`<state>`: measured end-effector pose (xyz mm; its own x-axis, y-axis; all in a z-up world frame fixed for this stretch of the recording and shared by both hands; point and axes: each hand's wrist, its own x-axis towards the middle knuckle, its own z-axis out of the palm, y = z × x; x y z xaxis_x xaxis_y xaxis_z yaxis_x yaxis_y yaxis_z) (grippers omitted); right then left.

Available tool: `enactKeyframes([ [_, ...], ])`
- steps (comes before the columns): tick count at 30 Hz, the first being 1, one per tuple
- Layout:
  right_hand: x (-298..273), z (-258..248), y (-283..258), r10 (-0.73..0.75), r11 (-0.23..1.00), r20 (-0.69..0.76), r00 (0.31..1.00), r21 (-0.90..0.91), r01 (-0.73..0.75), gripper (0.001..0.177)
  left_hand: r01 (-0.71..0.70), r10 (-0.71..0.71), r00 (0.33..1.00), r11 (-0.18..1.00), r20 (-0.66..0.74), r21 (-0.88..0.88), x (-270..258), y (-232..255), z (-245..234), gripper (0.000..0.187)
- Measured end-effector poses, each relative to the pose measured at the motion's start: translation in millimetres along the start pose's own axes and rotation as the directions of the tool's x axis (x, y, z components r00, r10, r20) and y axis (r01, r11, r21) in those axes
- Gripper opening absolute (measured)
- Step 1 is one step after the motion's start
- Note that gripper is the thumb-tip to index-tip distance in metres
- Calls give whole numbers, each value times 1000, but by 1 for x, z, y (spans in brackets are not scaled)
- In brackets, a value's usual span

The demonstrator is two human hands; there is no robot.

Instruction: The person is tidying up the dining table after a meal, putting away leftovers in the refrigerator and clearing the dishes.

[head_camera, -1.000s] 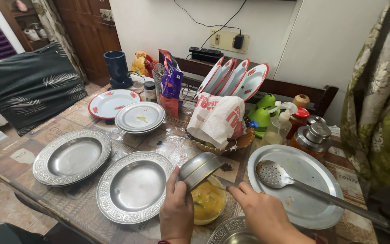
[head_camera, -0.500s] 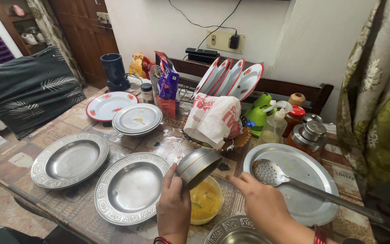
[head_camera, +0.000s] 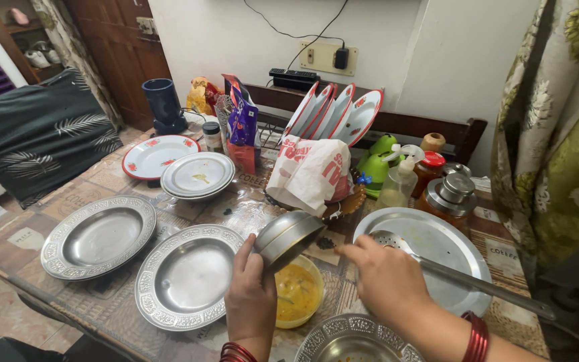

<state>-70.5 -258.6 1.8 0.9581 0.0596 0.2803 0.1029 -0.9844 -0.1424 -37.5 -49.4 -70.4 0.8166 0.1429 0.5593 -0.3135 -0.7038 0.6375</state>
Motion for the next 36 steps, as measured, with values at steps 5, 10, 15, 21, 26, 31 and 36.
enactKeyframes([
  [5, 4, 2, -6, 12, 1000, 7, 1000, 0, -12, 55, -20, 20, 1000, 1000, -24, -8, 4, 7, -3, 12],
  [10, 6, 0, -9, -79, 996, 19, 997, -36, 80, 46, 50, -51, 999, 999, 15, 9, 9, 8, -8, 11],
  [15, 11, -5, -13, -50, 998, -106, 993, -38, 46, 55, 23, -23, 1000, 1000, -9, -7, 13, 9, -10, 12],
  [21, 7, 2, -15, -118, 993, -139, 983, -22, 116, 31, 23, -24, 999, 1000, 27, 20, 14, 11, -17, 14],
  [26, -5, 1, -17, -140, 990, -127, 982, 16, 143, 42, -5, 5, 1000, 999, 19, 34, 7, 12, -17, 10],
  [31, -27, -14, -4, -215, 977, -70, 974, -9, 215, 40, 63, -62, 998, 996, -11, 56, -5, 20, -25, 7],
  [36, -39, -51, 14, 210, 976, 25, 977, -71, -208, 26, 529, -531, 843, 847, 85, 41, -29, 23, -23, 20],
])
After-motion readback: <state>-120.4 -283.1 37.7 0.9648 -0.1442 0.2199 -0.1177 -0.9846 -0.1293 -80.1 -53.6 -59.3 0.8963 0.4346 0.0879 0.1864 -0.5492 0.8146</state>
